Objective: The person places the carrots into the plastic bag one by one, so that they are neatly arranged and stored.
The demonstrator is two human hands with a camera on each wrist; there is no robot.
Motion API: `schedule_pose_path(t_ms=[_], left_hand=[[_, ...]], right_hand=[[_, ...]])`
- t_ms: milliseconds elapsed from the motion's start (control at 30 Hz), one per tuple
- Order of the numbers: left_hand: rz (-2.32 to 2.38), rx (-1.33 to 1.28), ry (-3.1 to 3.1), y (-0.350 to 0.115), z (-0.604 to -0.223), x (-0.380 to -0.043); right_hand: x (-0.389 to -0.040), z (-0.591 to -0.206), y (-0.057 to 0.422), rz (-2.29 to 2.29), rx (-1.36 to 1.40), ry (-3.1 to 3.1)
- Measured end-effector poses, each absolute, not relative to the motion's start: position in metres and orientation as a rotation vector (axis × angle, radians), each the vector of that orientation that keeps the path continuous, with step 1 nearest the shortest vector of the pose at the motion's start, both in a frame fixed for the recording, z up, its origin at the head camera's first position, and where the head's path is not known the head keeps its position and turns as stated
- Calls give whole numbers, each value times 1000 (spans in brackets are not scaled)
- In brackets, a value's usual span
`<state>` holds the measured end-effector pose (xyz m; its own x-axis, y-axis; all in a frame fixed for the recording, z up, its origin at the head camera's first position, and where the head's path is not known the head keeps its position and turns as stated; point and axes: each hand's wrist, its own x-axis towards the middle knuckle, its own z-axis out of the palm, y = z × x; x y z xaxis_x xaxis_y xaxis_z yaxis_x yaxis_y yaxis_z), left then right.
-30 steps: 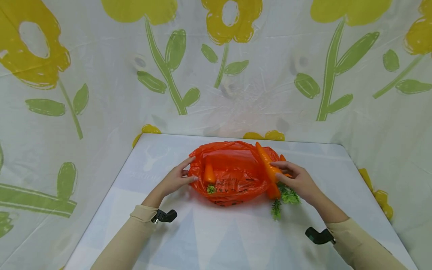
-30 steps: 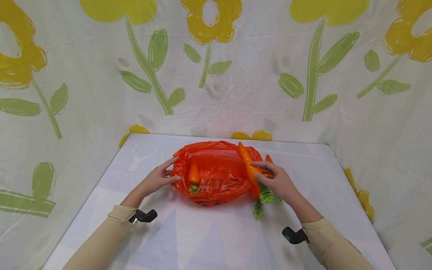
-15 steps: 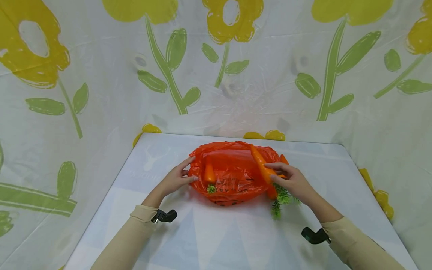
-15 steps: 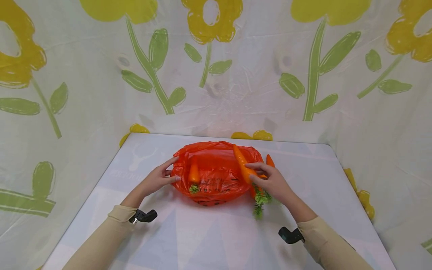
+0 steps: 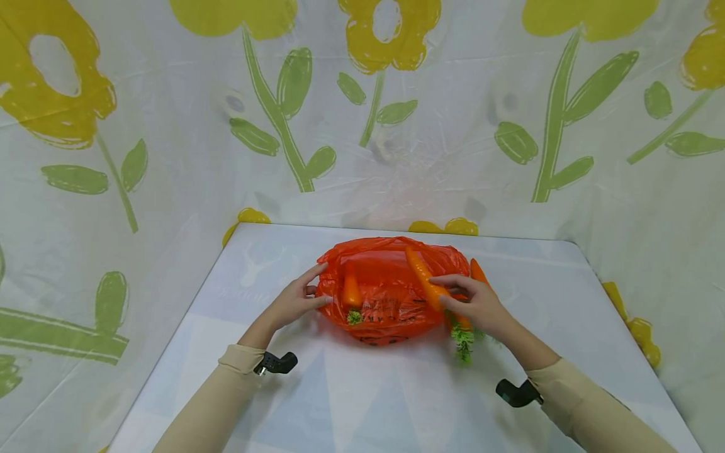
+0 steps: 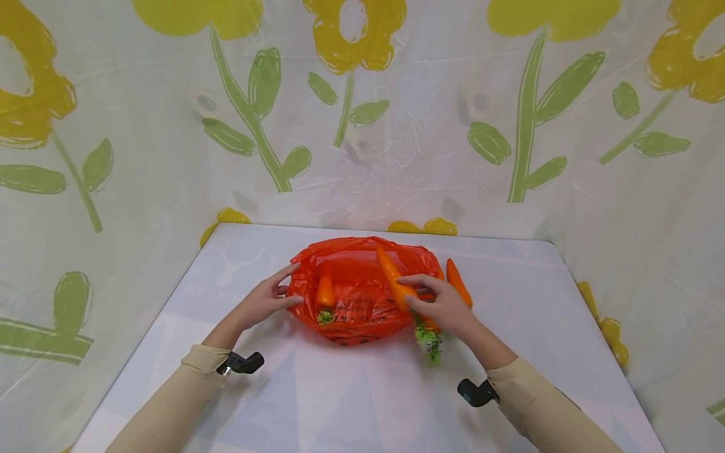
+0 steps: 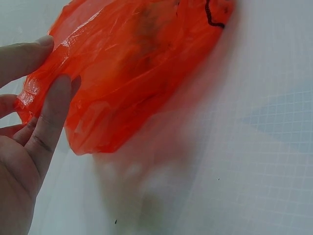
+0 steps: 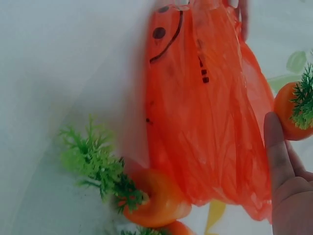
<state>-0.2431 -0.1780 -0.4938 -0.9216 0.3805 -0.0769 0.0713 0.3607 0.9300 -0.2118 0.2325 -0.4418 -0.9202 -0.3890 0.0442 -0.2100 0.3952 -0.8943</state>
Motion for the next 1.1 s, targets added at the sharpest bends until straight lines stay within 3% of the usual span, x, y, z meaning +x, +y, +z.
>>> schedule_pose_path(t_ms=[1100], left_hand=[[1585, 427, 2346, -178, -491, -243]], right_hand=[[-231, -452, 181, -1415, -516, 2481]])
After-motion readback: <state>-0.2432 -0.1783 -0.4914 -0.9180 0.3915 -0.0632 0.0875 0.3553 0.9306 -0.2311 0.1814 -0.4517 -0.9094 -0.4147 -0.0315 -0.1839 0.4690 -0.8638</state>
